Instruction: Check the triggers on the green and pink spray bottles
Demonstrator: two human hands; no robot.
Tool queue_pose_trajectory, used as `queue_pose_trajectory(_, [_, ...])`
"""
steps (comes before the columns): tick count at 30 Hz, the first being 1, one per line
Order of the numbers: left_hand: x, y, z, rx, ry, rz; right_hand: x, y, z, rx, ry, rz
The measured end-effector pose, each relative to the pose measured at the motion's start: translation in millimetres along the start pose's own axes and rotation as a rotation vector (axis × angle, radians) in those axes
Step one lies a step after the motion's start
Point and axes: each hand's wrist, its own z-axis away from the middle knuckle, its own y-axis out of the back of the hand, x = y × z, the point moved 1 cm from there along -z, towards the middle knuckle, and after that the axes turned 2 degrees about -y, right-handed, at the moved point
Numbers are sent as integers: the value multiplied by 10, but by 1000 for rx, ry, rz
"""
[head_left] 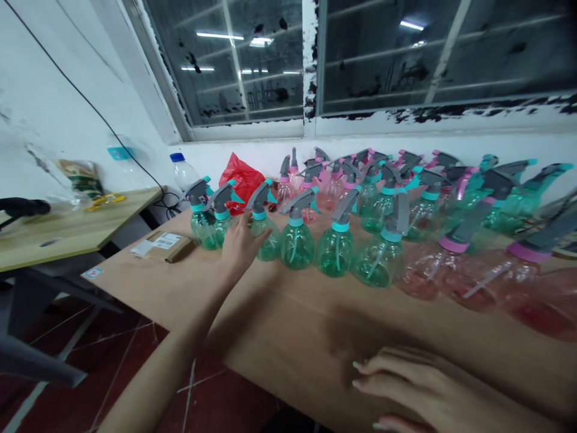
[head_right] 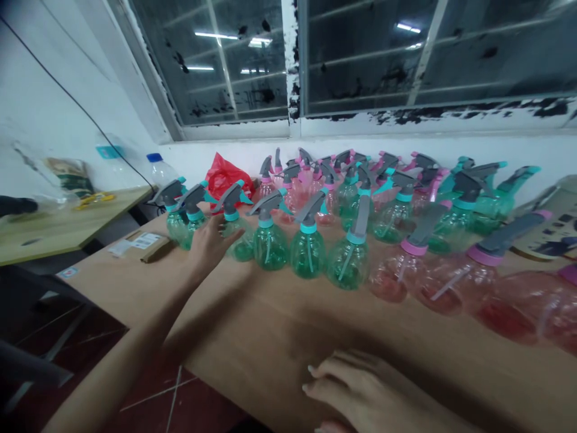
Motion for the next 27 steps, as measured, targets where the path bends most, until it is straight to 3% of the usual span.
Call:
queue_pose_trajectory(6, [95,200,151,-24,53,-159,22,-6,-26,38,-79,-139])
queue_pose_trajectory(12, [280,471,678,-77,48,-174,50,-129,-71,-44,-258,-236])
queue_pose_trajectory(16, [727,552,1090,-136,-99,-108,104,-125,-89,-43,-446,-241])
queue_pose_trajectory(19, [1152,490,1276,-184,-186,-75,143,-109,-53,6,-521,-299])
queue_pose_trajectory(23, [1643,279,1324,-246,-280,17,218,-117,104,98,-538,-429])
queue_pose_trajectory(27, [1940,79,1222,-315,-261,160,337,-53,352,177,-595,-468])
